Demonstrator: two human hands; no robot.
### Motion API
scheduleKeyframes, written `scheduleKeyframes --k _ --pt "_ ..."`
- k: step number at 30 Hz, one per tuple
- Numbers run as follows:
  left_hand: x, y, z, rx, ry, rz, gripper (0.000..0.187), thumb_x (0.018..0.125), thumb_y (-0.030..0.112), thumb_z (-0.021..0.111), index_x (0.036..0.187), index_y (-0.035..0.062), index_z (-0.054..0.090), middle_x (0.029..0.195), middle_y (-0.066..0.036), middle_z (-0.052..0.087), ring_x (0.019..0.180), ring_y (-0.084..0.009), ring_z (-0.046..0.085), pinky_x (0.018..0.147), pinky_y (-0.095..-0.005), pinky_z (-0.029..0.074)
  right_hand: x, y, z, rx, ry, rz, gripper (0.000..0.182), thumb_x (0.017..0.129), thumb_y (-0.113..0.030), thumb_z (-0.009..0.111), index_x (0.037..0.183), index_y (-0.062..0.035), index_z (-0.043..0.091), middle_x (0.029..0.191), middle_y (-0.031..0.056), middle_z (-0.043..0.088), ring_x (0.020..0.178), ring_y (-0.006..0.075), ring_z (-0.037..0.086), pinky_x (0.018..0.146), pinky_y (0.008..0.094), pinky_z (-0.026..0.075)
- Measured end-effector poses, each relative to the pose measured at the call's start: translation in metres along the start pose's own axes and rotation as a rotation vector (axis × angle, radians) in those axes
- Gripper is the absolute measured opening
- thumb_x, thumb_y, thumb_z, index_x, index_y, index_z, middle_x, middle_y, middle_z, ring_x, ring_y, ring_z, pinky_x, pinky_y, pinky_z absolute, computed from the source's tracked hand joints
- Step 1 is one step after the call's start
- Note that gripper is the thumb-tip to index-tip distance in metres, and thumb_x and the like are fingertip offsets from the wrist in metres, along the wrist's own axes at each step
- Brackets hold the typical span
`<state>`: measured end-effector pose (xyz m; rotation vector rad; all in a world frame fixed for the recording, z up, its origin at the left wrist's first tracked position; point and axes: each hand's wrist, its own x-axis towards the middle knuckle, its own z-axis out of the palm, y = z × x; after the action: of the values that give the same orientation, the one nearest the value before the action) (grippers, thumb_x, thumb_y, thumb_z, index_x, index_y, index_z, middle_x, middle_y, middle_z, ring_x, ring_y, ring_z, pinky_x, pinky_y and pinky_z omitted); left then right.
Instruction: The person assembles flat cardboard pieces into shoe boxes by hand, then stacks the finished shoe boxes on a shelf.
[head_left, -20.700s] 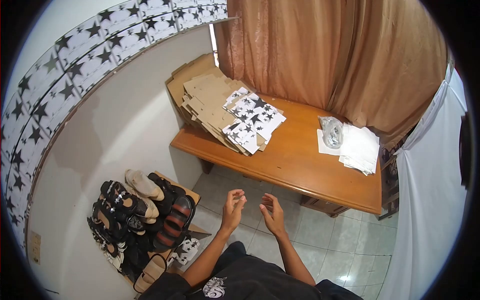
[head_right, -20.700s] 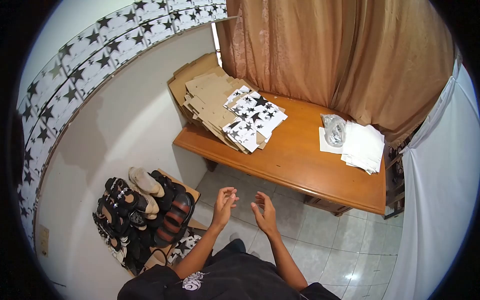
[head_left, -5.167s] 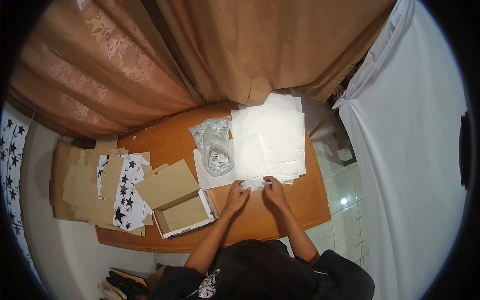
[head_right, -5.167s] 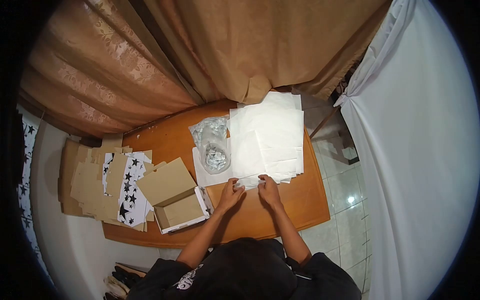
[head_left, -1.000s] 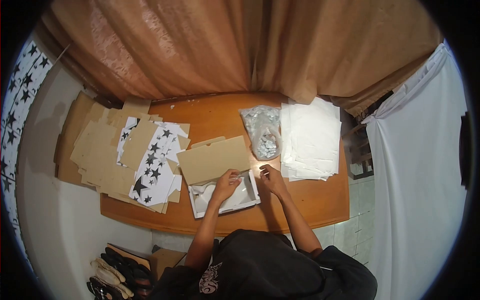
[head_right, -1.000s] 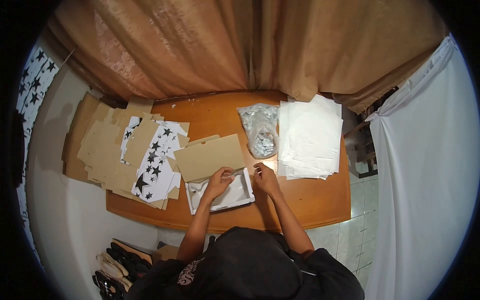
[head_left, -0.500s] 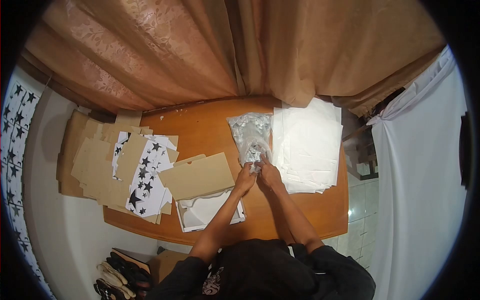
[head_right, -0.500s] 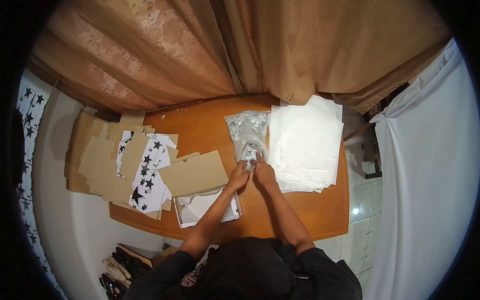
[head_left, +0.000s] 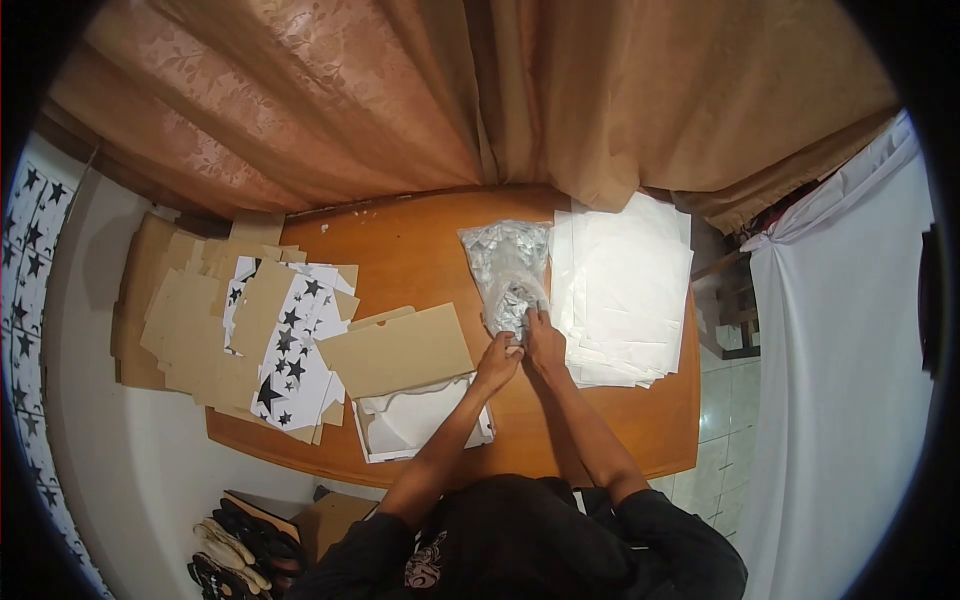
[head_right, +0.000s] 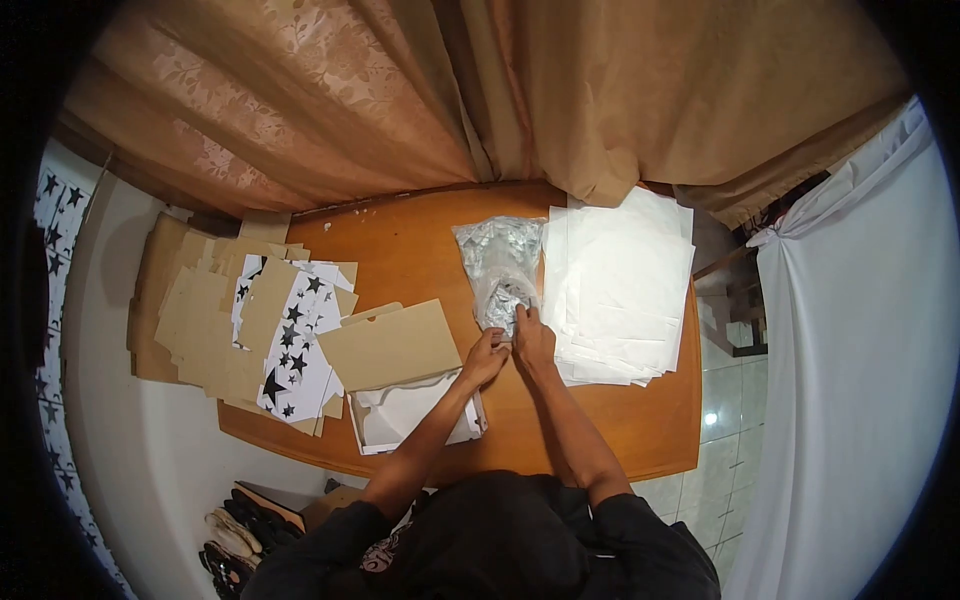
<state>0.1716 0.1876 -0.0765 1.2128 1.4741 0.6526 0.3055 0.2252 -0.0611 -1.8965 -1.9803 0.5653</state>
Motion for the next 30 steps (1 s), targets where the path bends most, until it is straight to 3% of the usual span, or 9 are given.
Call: scheduleKeyframes --k 4,8,11,15,17,21,25,28,30 --pt "-0.014 0.001 -0.001 -0.04 -0.047 -0.004 0.048 0.092 0.024 0.065 0.132 0.0025 0.048 0.124 -0.024 0.059 0.103 -0.0314 0.065 0.09 -0.0383 0.051 0.008 0.003 0.009 -0.019 0.089 -0.058 0.021 0.086 -0.01 0.06 0.106 -0.0078 0.062 0.11 0.0185 0.061 0.078 0.0416 0.068 0.065 0.0495 0.055" --pt "-0.027 0.003 -0.006 0.003 -0.012 0.011 0.045 0.093 0.027 0.065 0.129 0.0063 0.05 0.121 -0.023 0.061 0.103 -0.0304 0.065 0.09 -0.0384 0.051 0.01 0.003 0.011 -0.142 -0.088 -0.023 0.027 0.085 -0.009 0.059 0.112 -0.0099 0.063 0.113 0.0189 0.062 0.084 0.0415 0.068 0.069 0.0501 0.055" --pt "-0.029 0.004 -0.015 -0.034 0.022 0.034 0.042 0.092 0.021 0.064 0.128 0.0044 0.051 0.118 -0.019 0.063 0.105 -0.0277 0.064 0.09 -0.0373 0.051 -0.002 -0.004 0.001 0.067 0.129 -0.087 0.025 0.084 -0.007 0.062 0.109 -0.0046 0.063 0.107 0.019 0.064 0.083 0.0383 0.069 0.07 0.0479 0.056" --pt "-0.04 0.013 -0.028 -0.148 0.108 0.061 0.04 0.093 0.014 0.063 0.13 0.0035 0.052 0.113 -0.015 0.064 0.098 -0.0206 0.065 0.081 -0.0324 0.054 -0.013 -0.017 -0.006 0.469 0.125 0.0 0.022 0.087 -0.003 0.061 0.108 -0.0022 0.063 0.099 0.0137 0.066 0.08 0.0286 0.07 0.067 0.0394 0.057" --pt "-0.053 0.023 -0.04 -0.288 0.123 0.057 0.04 0.094 0.014 0.064 0.131 0.0044 0.052 0.112 -0.013 0.064 0.092 -0.0175 0.065 0.075 -0.0298 0.055 -0.022 -0.021 -0.001 0.732 -0.014 -0.079 0.019 0.088 -0.001 0.061 0.107 0.0004 0.063 0.09 0.0082 0.066 0.078 0.0178 0.068 0.064 0.0298 0.056" --pt "-0.089 0.037 -0.078 -0.415 0.159 0.101 0.03 0.095 0.012 0.067 0.122 0.0041 0.058 0.1 -0.008 0.066 0.077 -0.0112 0.066 0.064 -0.025 0.057 -0.062 -0.075 -0.021 0.854 -0.251 -0.127 0.014 0.091 -0.003 0.063 0.105 -0.0002 0.063 0.085 0.0052 0.065 0.074 0.0102 0.065 0.059 0.0237 0.053" --pt "-0.127 0.006 -0.113 -0.356 0.171 0.096 0.017 0.093 0.008 0.068 0.107 0.002 0.062 0.092 -0.008 0.068 0.08 -0.0139 0.069 0.063 -0.0272 0.06 -0.094 -0.111 -0.01 0.795 -0.327 -0.146 0.014 0.088 -0.008 0.068 0.101 -0.0024 0.066 0.081 0.0036 0.065 0.074 0.0109 0.059 0.068 0.0266 0.049" --pt "-0.153 -0.024 -0.139 -0.324 0.182 0.049 0.018 0.088 0.007 0.072 0.103 0.0005 0.064 0.093 -0.011 0.07 0.083 -0.0175 0.071 0.066 -0.0292 0.06 -0.109 -0.134 -0.004 0.848 -0.485 -0.147 0.008 0.088 -0.001 0.062 0.094 -0.0016 0.067 0.082 0.0042 0.066 0.074 0.0116 0.062 0.065 0.0254 0.049" --pt "-0.168 -0.039 -0.158 -0.229 0.077 0.139 0.022 0.085 0.008 0.074 0.103 -0.0008 0.065 0.096 -0.011 0.07 0.087 -0.0189 0.07 0.072 -0.0308 0.058 -0.115 -0.145 -0.001 0.635 -0.497 -0.263 0.011 0.085 0.0 0.057 0.087 -0.0013 0.069 0.085 0.0047 0.069 0.077 0.0138 0.063 0.069 0.0269 0.05"
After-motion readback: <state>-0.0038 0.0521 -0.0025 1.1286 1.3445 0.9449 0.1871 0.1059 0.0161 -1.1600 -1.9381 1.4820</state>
